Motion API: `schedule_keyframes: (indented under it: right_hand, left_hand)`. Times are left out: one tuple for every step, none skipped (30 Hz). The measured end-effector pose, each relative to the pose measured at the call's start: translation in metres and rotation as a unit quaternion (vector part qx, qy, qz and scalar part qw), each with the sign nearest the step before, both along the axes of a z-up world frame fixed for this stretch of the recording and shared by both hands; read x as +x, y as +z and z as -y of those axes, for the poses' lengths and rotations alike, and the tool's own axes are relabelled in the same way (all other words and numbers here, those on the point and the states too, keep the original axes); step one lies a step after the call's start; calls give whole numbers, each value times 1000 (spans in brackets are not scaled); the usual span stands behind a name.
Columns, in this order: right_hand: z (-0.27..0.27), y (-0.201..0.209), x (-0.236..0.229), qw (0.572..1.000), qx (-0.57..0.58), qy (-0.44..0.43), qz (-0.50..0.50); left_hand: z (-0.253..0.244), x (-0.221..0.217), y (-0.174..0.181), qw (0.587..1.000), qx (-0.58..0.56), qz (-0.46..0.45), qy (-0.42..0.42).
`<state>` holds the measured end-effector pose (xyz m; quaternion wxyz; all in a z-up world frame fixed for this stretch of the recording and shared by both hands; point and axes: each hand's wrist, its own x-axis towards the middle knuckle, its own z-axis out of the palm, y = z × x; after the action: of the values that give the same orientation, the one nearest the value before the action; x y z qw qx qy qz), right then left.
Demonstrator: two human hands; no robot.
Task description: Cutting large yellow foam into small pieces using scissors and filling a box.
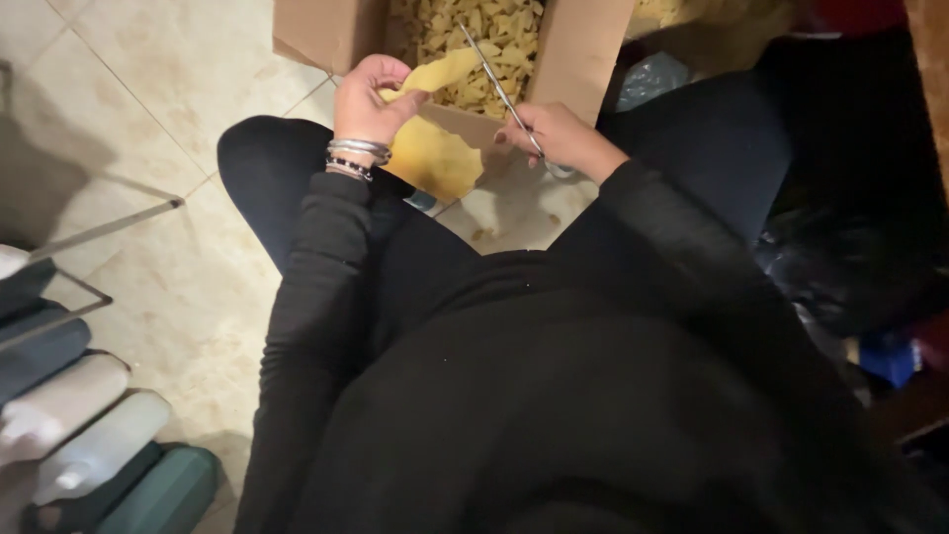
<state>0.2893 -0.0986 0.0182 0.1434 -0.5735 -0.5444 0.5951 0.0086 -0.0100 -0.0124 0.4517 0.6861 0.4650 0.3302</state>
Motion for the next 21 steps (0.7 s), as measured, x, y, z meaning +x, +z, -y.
schedule_keyframes:
  right_hand:
    - [-1, -2, 0, 1000, -1, 5, 3]
    - [-1, -3, 0, 1000, 4, 8, 13]
    - [-1, -5, 0, 1000, 9, 13, 22]
    - [0, -9, 1, 999, 8, 18, 25]
    - [-1, -13, 3, 999, -34, -8, 3]
    - [-2, -16, 4, 996, -76, -34, -19]
    - [-1, -25, 8, 997, -75, -28, -15]
    - [0, -34, 12, 998, -58, 37, 6]
    - [2, -43, 16, 994, -43, 101, 27]
    - [1, -48, 16, 993, -43, 107, 31]
    - [2, -52, 16, 988, -24, 144, 56]
    - [3, -57, 17, 980, -5, 181, 81]
    - [2, -63, 15, 979, -7, 184, 85]
    - [2, -70, 14, 975, 35, 195, 99]
    - [1, -77, 13, 969, 78, 205, 112]
    - [2, -65, 12, 968, 77, 208, 115]
    - [2, -53, 10, 984, 65, 140, 89]
    - [2, -41, 8, 994, 52, 72, 62]
    - [2, -35, 7, 994, 52, 76, 63]
    - [2, -29, 5, 997, 38, 39, 47]
    - [1, -23, 3, 999, 25, 2, 32]
  left_hand:
    - [0, 1, -2, 1000, -1, 3, 5]
    - [-1, 1, -4, 999, 5, -27, 19]
    - [-1, 1, -6, 998, 10, -58, 33]
    - [0, 1, -10, 998, 8, -55, 38]
    - [0, 0, -14, 998, 20, -55, 37]
    - [-1, 0, -18, 997, 31, -54, 36]
    - [-2, 0, -19, 997, 32, -51, 42]
    - [-3, 0, -20, 997, 25, -52, 49]
    - [-2, 0, -22, 997, 18, -53, 55]
    - [-2, 1, -19, 997, 17, -50, 61]
    - [-1, 2, -17, 997, 23, -51, 55]
    - [0, 4, -15, 997, 29, -53, 49]
    - [0, 7, -14, 997, 27, -49, 52]
    - [1, 10, -13, 998, 47, -44, 17]
    - [0, 13, -12, 997, 69, -40, -18]
    - [2, 15, -16, 997, 68, -36, -15]
    - [2, 15, -20, 997, 65, -44, -27]
    - [2, 15, -24, 996, 62, -51, -39]
    - [2, 15, -24, 996, 61, -50, -35]
    - [2, 15, -23, 995, 80, -60, -26]
    - [1, 15, -22, 992, 99, -70, -18]
